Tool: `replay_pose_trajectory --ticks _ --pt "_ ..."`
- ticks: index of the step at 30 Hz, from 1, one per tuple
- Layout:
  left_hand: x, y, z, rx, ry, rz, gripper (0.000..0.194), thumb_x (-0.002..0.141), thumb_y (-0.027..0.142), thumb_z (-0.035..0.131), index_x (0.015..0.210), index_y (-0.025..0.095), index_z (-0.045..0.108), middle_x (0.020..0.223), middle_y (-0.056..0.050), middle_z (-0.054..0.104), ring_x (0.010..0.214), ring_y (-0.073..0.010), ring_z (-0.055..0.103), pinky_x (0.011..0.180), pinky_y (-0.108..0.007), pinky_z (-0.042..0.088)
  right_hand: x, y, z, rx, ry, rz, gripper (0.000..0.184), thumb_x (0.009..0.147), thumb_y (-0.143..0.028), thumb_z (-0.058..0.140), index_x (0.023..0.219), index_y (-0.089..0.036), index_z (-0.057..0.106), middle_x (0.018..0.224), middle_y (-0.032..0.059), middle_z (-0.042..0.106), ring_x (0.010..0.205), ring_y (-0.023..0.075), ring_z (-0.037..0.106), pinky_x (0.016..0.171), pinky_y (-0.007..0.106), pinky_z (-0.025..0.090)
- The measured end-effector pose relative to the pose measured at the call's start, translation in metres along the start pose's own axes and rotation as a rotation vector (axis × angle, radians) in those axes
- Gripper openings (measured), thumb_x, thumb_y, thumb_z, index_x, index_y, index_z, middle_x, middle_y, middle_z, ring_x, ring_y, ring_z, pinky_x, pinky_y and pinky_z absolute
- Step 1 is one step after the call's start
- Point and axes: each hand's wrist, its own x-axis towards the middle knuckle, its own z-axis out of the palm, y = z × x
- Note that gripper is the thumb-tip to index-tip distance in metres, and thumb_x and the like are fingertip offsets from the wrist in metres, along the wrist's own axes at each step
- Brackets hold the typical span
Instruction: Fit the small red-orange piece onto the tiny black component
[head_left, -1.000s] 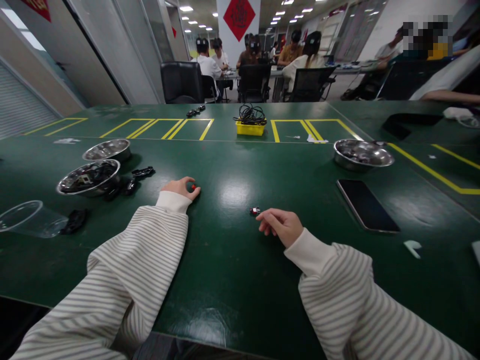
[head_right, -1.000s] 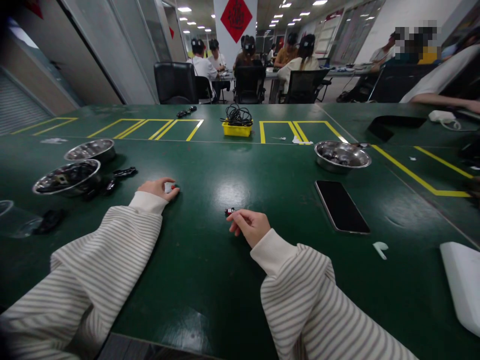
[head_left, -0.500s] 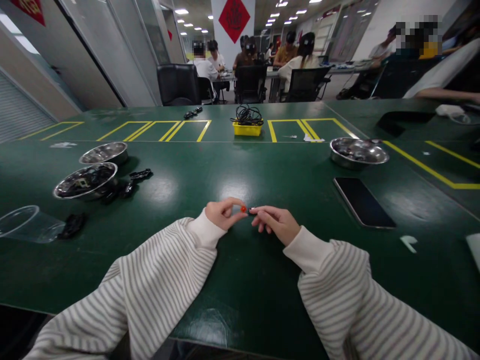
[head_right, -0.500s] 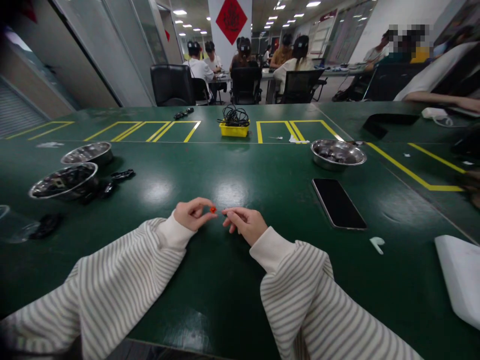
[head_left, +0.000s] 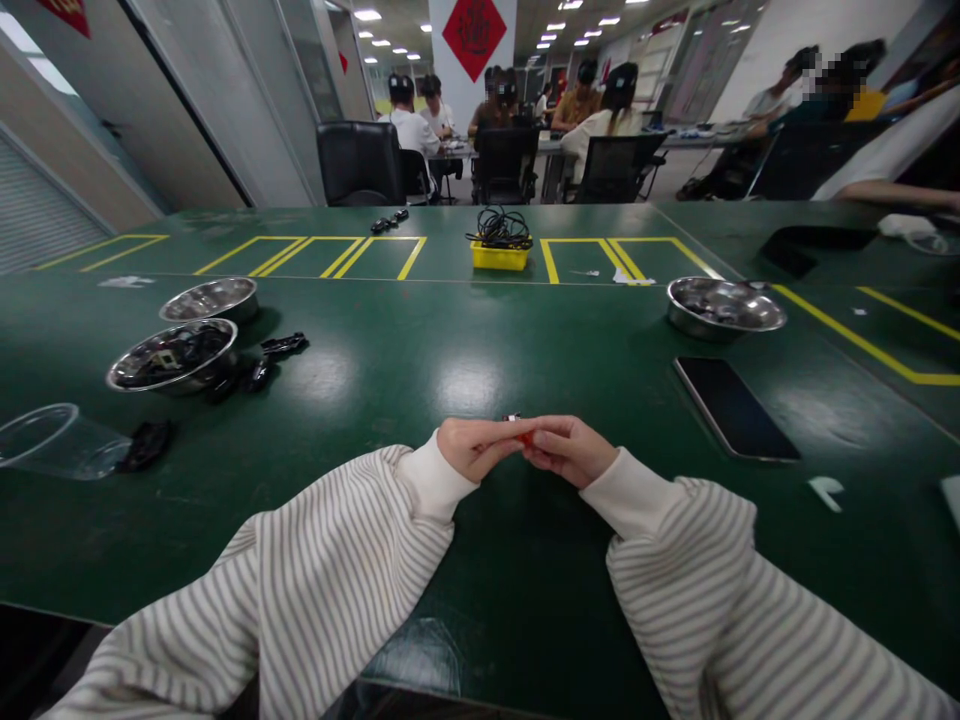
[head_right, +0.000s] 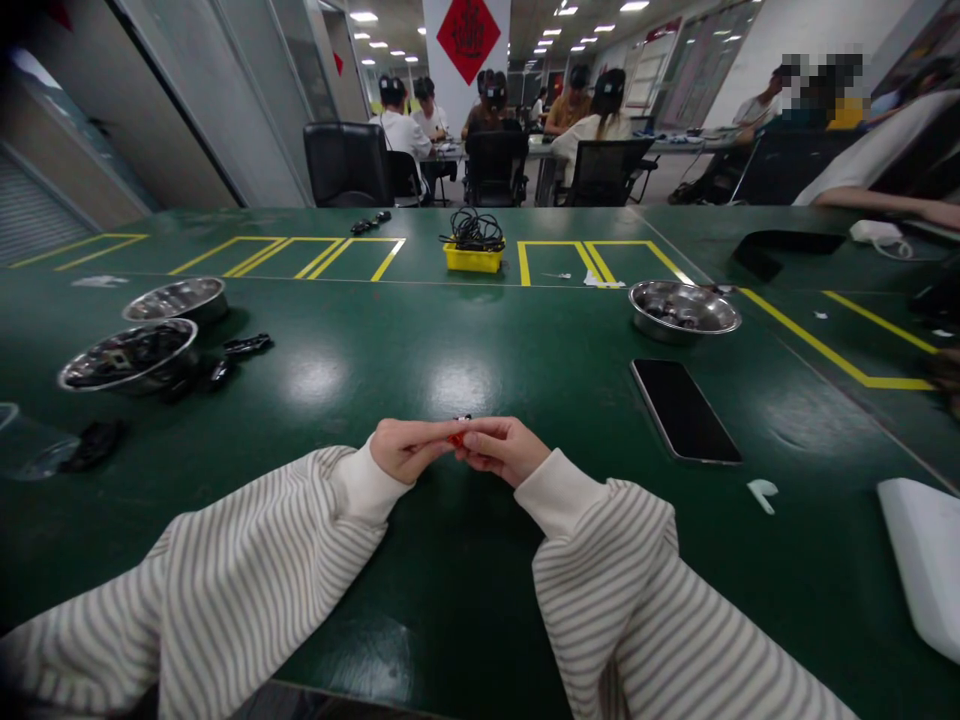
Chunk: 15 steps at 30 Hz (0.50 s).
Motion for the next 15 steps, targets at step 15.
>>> replay_pose_trajectory --ticks 15 --pt "0.015 -0.015 0.009 0.528 -0.302 -0.421 0.040 0.070 0.052 0.045 0.099 0.029 0.058 0.057 -0.001 0.059 0.056 -0.0156 0.056 0.046 -0.021 0.032 0.004 -0.009 -0.007 -0.651 0.489 -0.285 0.028 0.050 -0.033 0.071 0.064 -0.015 0.055 0.056 -0.0001 0.057 0.048 0.0096 0.050 0.045 0.022 0.040"
